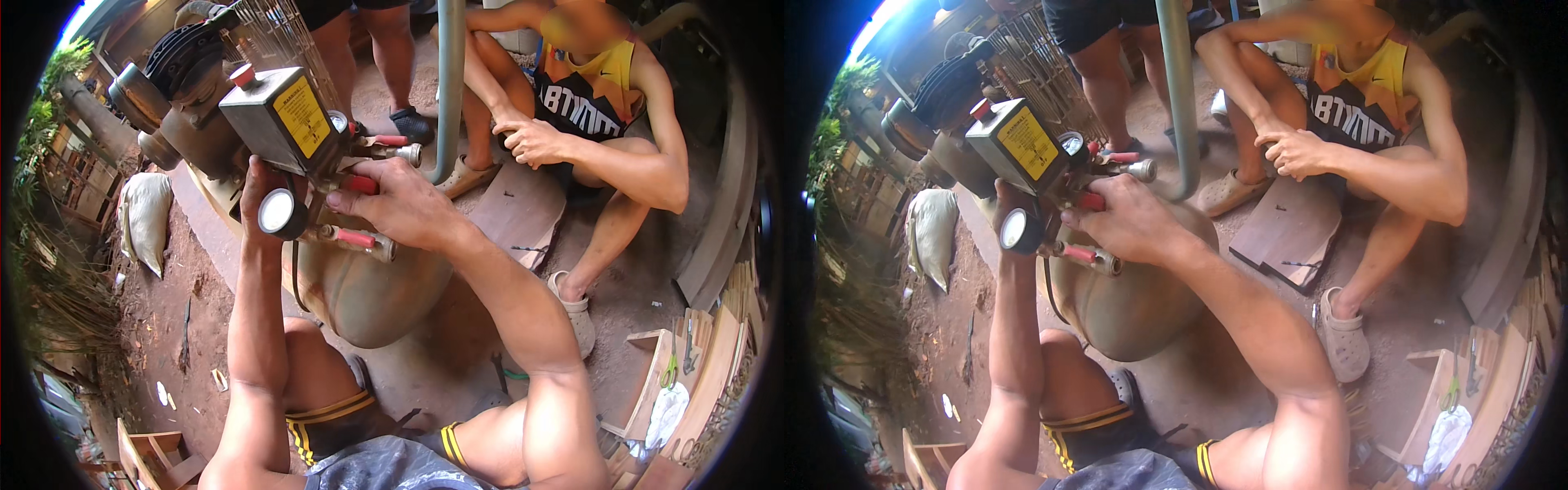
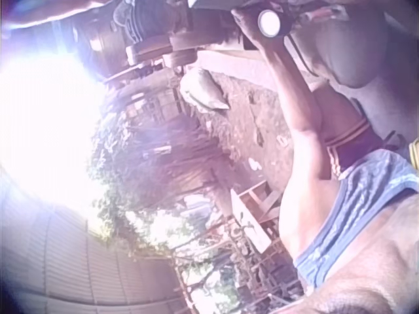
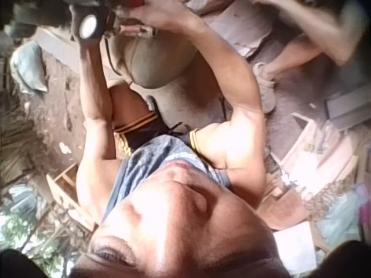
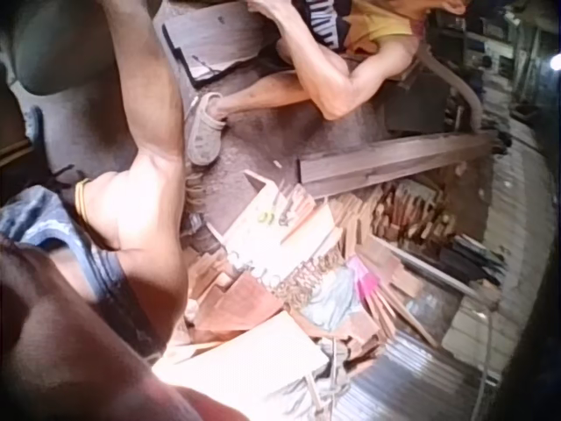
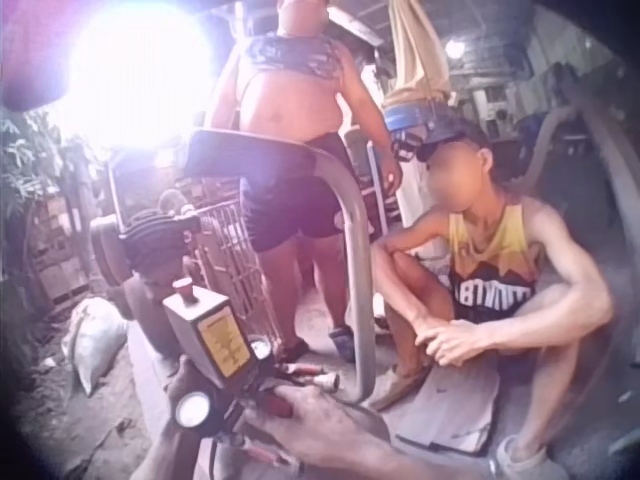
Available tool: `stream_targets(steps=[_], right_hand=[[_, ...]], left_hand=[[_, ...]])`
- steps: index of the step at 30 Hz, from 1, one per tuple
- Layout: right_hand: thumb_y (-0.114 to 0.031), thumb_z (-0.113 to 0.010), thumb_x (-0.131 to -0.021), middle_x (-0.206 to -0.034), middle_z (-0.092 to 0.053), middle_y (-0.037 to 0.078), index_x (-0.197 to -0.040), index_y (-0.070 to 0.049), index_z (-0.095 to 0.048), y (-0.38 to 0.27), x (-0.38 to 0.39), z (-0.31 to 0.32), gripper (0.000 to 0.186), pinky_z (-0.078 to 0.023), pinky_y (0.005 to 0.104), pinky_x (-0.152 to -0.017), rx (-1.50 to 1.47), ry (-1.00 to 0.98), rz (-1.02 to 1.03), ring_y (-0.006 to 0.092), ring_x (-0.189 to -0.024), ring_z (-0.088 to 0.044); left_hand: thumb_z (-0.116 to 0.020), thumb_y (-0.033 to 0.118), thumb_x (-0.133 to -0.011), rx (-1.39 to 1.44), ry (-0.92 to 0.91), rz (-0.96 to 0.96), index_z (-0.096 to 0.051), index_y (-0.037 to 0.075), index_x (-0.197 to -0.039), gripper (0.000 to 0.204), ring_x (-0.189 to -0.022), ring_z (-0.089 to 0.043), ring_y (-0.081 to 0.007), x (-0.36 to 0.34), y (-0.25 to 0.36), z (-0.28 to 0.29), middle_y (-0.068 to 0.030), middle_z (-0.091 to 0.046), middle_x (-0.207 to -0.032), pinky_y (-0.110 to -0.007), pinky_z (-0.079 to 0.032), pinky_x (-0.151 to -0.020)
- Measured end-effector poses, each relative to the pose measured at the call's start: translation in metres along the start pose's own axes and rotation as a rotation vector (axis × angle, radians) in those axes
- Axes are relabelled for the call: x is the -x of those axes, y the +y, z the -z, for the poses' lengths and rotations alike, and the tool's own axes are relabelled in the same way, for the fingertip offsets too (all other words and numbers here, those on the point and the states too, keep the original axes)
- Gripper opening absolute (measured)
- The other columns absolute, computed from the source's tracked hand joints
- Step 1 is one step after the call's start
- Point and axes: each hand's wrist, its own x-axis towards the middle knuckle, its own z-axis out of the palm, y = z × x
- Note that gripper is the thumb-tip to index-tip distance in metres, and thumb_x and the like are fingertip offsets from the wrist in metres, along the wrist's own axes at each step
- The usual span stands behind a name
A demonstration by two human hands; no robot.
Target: Assembling and checking the pressure regulator manifold on an air compressor tank.
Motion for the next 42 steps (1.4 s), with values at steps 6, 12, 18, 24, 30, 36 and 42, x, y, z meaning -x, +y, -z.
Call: stream_targets(steps=[6, 12, 18, 24, 30, 36, 42], right_hand=[[-0.026, -0.074, -0.096, -0.096, -0.074, 0.012, -0.12, -0.001, -0.071, 0.007, -0.007, -0.001, 0.035, -0.052, 0.0369, -0.085, -0.218, -0.066, -0.05, 0.0187, -0.088, -0.066], [-0.024, -0.073, -0.096, -0.09, -0.073, 0.016, -0.117, -0.003, -0.071, 0.011, -0.005, 0.003, 0.03, -0.053, 0.0374, -0.084, 0.026, -0.022, 0.092, 0.0218, -0.085, -0.068], [-0.023, -0.073, -0.095, -0.101, -0.075, 0.016, -0.119, -0.005, -0.072, 0.007, -0.01, 0.002, 0.03, -0.052, 0.0381, -0.085, 0.049, -0.025, 0.054, 0.0223, -0.093, -0.07], [-0.023, -0.073, -0.094, -0.101, -0.075, 0.014, -0.118, -0.006, -0.073, 0.003, -0.011, 0.007, 0.03, -0.052, 0.0388, -0.089, 0.057, -0.086, 0.017, 0.0251, -0.095, -0.07], [-0.02, -0.073, -0.095, -0.102, -0.074, 0.008, -0.119, -0.003, -0.072, -0.005, -0.012, 0.004, 0.029, -0.051, 0.0337, -0.088, -0.002, -0.113, 0.022, 0.0146, -0.09, -0.064], [-0.021, -0.073, -0.096, -0.092, -0.069, 0.002, -0.116, 0.0, -0.072, -0.008, -0.011, 0.013, 0.028, -0.05, 0.0308, -0.08, -0.033, -0.125, -0.024, 0.0104, -0.084, -0.058], [-0.02, -0.073, -0.097, -0.077, -0.057, -0.004, -0.096, -0.001, -0.069, -0.013, -0.006, 0.017, 0.02, -0.043, 0.0248, -0.06, 0.021, -0.101, -0.125, 0.0041, -0.069, -0.049]], left_hand=[[-0.052, 0.03, -0.11, -0.342, 0.282, -0.016, -0.056, 0.003, -0.135, 0.038, -0.115, -0.061, -0.02, 0.015, 0.009, 0.002, -0.0088, -0.065, -0.126, -0.034, -0.051, -0.096], [-0.056, 0.019, -0.107, -1.183, 0.381, -0.116, -0.067, 0.001, -0.113, 0.022, -0.085, -0.059, -0.0075, 0.027, 0.01, 0.029, -0.0005, -0.068, -0.098, -0.023, -0.047, -0.073], [-0.068, 0.013, -0.1, -1.409, 0.252, 0.025, -0.072, 0.004, -0.104, 0.01, -0.08, -0.059, -0.0049, 0.033, 0.011, 0.008, 0.0023, -0.069, -0.09, -0.023, -0.048, -0.073], [-0.081, 0.011, -0.083, -1.546, 0.126, 0.149, -0.071, 0.001, -0.1, 0.021, -0.087, -0.064, -0.0134, 0.037, 0.02, 0.006, -0.0054, -0.069, -0.091, -0.031, -0.05, -0.079], [-0.082, 0.018, -0.081, -1.634, -0.062, 0.088, -0.07, 0.002, -0.109, 0.034, -0.103, -0.064, -0.0271, 0.039, 0.022, 0.011, -0.0122, -0.068, -0.108, -0.039, -0.048, -0.093], [-0.082, 0.02, -0.084, -1.749, -0.089, -0.014, -0.073, 0.005, -0.112, 0.033, -0.096, -0.064, -0.0287, 0.036, 0.013, 0.011, -0.0114, -0.069, -0.104, -0.04, -0.049, -0.093], [-0.079, 0.012, -0.08, -1.631, -0.089, 0.01, -0.073, 0.003, -0.103, 0.025, -0.092, -0.066, -0.034, 0.026, 0.01, 0.008, -0.0139, -0.069, -0.098, -0.04, -0.052, -0.084]])
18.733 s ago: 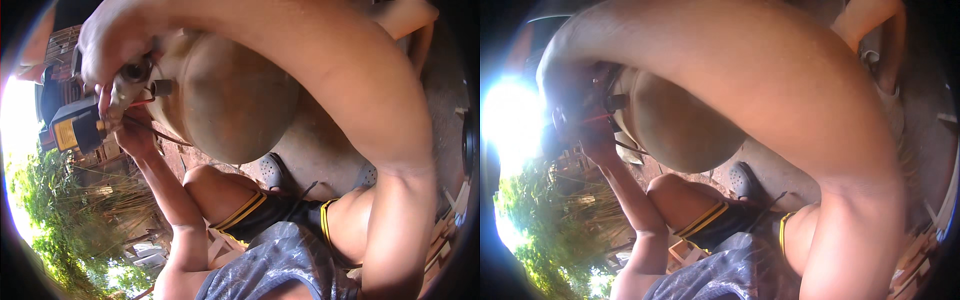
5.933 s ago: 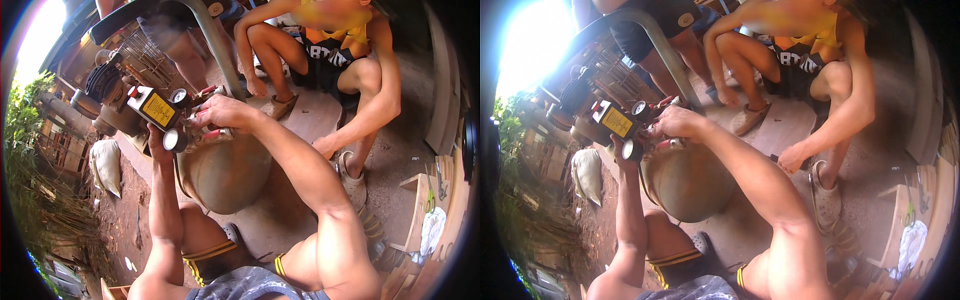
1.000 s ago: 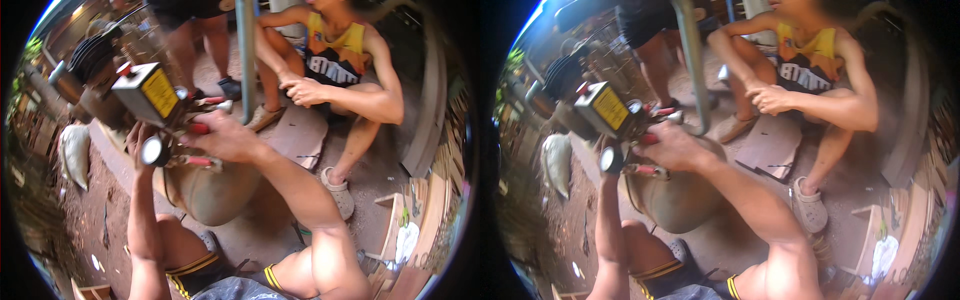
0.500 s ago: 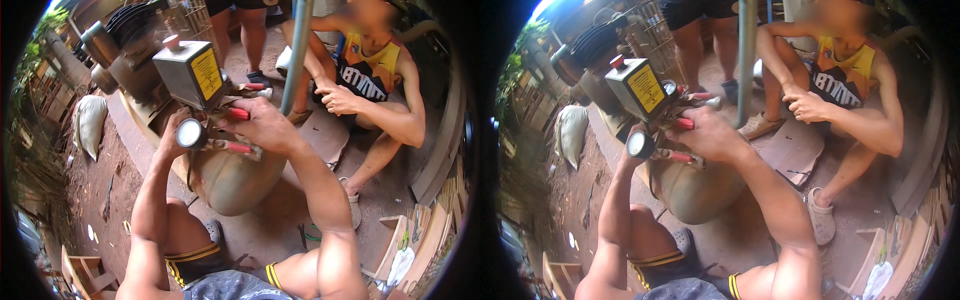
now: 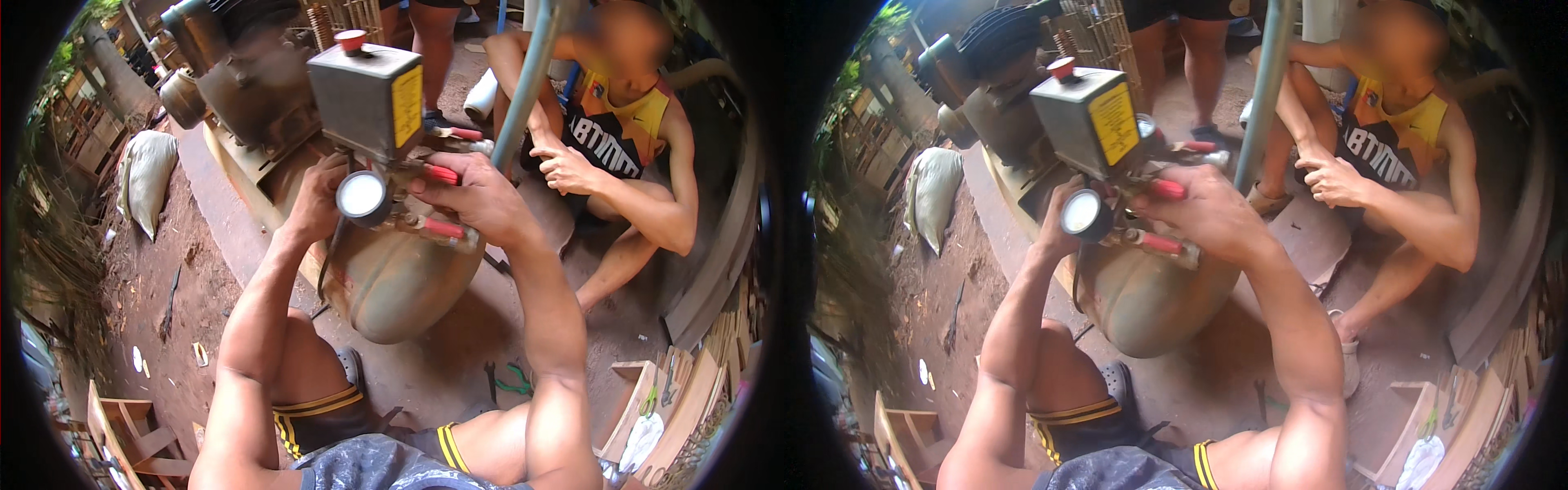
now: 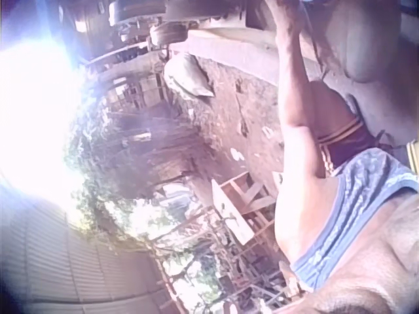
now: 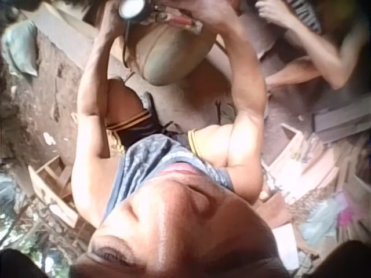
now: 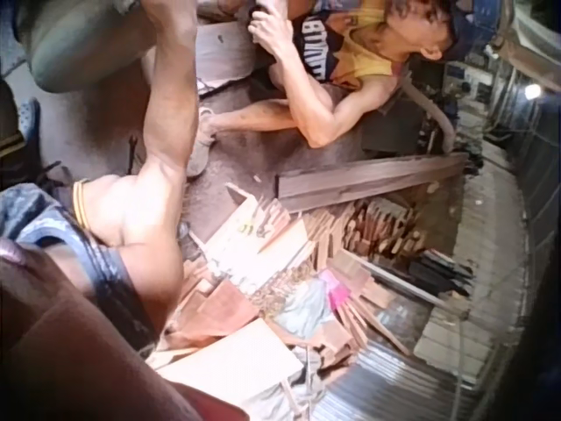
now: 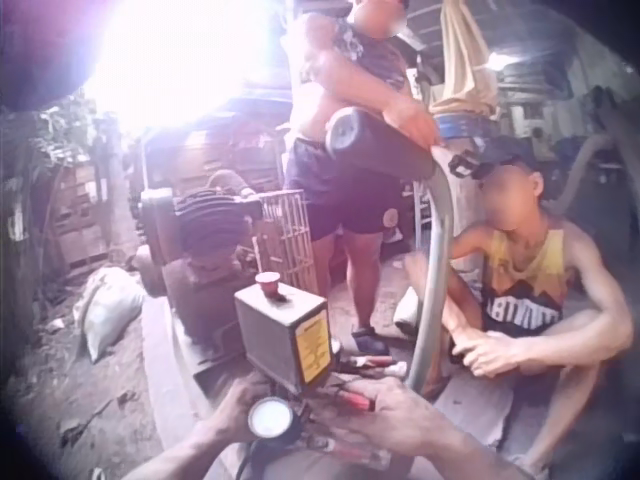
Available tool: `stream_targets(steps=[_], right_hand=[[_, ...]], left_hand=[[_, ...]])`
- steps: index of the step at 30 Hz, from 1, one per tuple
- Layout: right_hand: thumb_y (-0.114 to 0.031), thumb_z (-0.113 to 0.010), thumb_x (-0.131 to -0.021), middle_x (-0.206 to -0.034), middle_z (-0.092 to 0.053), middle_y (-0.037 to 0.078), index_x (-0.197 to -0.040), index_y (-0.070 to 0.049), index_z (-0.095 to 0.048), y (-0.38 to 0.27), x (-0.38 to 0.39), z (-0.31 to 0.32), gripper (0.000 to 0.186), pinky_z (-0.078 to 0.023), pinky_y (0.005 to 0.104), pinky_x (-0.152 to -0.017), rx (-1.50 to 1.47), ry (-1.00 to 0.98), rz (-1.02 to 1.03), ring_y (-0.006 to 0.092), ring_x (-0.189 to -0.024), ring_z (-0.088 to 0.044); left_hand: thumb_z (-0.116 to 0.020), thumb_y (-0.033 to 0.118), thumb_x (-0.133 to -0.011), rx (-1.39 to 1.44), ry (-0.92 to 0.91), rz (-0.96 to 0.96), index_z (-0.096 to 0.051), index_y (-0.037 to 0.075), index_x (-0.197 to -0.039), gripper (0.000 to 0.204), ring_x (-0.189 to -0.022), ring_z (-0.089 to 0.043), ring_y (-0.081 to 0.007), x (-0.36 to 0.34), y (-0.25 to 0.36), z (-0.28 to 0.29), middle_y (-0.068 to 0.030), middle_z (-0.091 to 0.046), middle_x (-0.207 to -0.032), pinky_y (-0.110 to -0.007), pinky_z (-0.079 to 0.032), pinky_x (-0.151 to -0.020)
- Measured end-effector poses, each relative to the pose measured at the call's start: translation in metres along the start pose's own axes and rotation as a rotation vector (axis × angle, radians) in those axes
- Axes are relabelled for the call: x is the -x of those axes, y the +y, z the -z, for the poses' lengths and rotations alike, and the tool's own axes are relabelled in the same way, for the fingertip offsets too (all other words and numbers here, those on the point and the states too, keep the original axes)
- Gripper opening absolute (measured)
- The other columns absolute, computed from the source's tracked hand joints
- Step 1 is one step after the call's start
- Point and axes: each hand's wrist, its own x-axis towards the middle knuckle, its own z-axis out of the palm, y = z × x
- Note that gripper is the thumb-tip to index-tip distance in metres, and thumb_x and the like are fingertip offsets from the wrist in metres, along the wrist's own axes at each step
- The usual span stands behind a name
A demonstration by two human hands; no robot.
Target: Assembling and checking the pressure regulator manifold on an air compressor tank.
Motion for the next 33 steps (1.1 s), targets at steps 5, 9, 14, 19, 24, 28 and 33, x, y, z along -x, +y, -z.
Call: stream_targets(steps=[5, 9, 14, 19, 24, 28, 33], right_hand=[[-0.02, -0.074, -0.096, -0.074, -0.056, -0.004, -0.096, -0.001, -0.069, -0.01, -0.004, 0.005, 0.019, -0.042, 0.0241, -0.058, 0.099, -0.048, -0.015, 0.0044, -0.066, -0.048], [-0.02, -0.074, -0.096, -0.078, -0.058, -0.003, -0.093, -0.001, -0.067, -0.01, -0.008, 0.012, 0.02, -0.042, 0.0265, -0.062, 0.063, -0.098, -0.005, 0.0064, -0.07, -0.049], [-0.019, -0.074, -0.093, -0.081, -0.06, 0.001, -0.091, 0.0, -0.065, -0.003, -0.015, 0.017, 0.022, -0.042, 0.0287, -0.068, 0.233, -0.082, 0.202, 0.0093, -0.074, -0.05], [-0.015, -0.073, -0.093, -0.081, -0.06, -0.001, -0.091, -0.002, -0.065, -0.007, -0.018, 0.018, 0.015, -0.043, 0.0268, -0.067, -0.019, -0.17, -0.053, 0.0076, -0.074, -0.053], [-0.013, -0.072, -0.094, -0.082, -0.059, -0.006, -0.093, -0.006, -0.066, 0.005, -0.012, 0.01, 0.008, -0.043, 0.0223, -0.063, -0.434, -0.168, -0.15, 0.0021, -0.073, -0.053], [-0.016, -0.073, -0.095, -0.091, -0.066, -0.002, -0.102, -0.001, -0.069, 0.017, -0.012, 0.009, 0.017, -0.047, 0.0223, -0.068, -0.484, -0.199, -0.079, 0.0033, -0.083, -0.059], [-0.028, -0.072, -0.099, -0.081, -0.061, -0.004, -0.101, 0.0, -0.071, 0.005, -0.018, 0.02, 0.029, -0.043, 0.024, -0.066, -0.336, -0.225, -0.084, 0.0037, -0.077, -0.053]], left_hand=[[-0.078, 0.01, -0.08, 0.074, 0.078, -0.063, -0.07, 0.004, -0.113, 0.035, -0.1, -0.066, -0.0394, -0.002, 0.008, -0.003, -0.0185, -0.068, -0.105, -0.044, -0.053, -0.086], [-0.079, 0.009, -0.081, 0.087, 0.11, -0.101, -0.068, 0.004, -0.097, 0.021, -0.086, -0.069, -0.0294, -0.001, 0.009, -0.008, -0.0109, -0.07, -0.095, -0.039, -0.053, -0.078], [-0.076, 0.012, -0.091, 0.105, 0.116, -0.125, -0.067, 0.003, -0.095, 0.013, -0.079, -0.068, -0.023, -0.002, 0.009, -0.009, -0.0088, -0.07, -0.087, -0.037, -0.053, -0.072], [-0.069, 0.012, -0.089, 0.246, 0.071, -0.062, -0.069, 0.0, -0.111, 0.026, -0.087, -0.07, -0.0372, 0.001, -0.001, -0.009, -0.0179, -0.072, -0.097, -0.039, -0.054, -0.076], [-0.073, 0.019, -0.082, 0.275, 0.155, -0.006, -0.07, 0.0, -0.104, 0.029, -0.083, -0.069, -0.0354, 0.01, -0.019, -0.02, -0.0176, -0.07, -0.094, -0.041, -0.053, -0.074], [-0.075, 0.014, -0.083, 0.343, 0.271, 0.049, -0.071, 0.001, -0.103, 0.024, -0.087, -0.072, -0.0293, 0.015, -0.02, -0.031, -0.0141, -0.072, -0.096, -0.037, -0.055, -0.078], [-0.071, 0.005, -0.089, 0.305, 0.33, -0.001, -0.069, 0.002, -0.103, 0.015, -0.08, -0.071, -0.0253, 0.013, -0.011, -0.036, -0.0101, -0.071, -0.088, -0.035, -0.054, -0.073]])
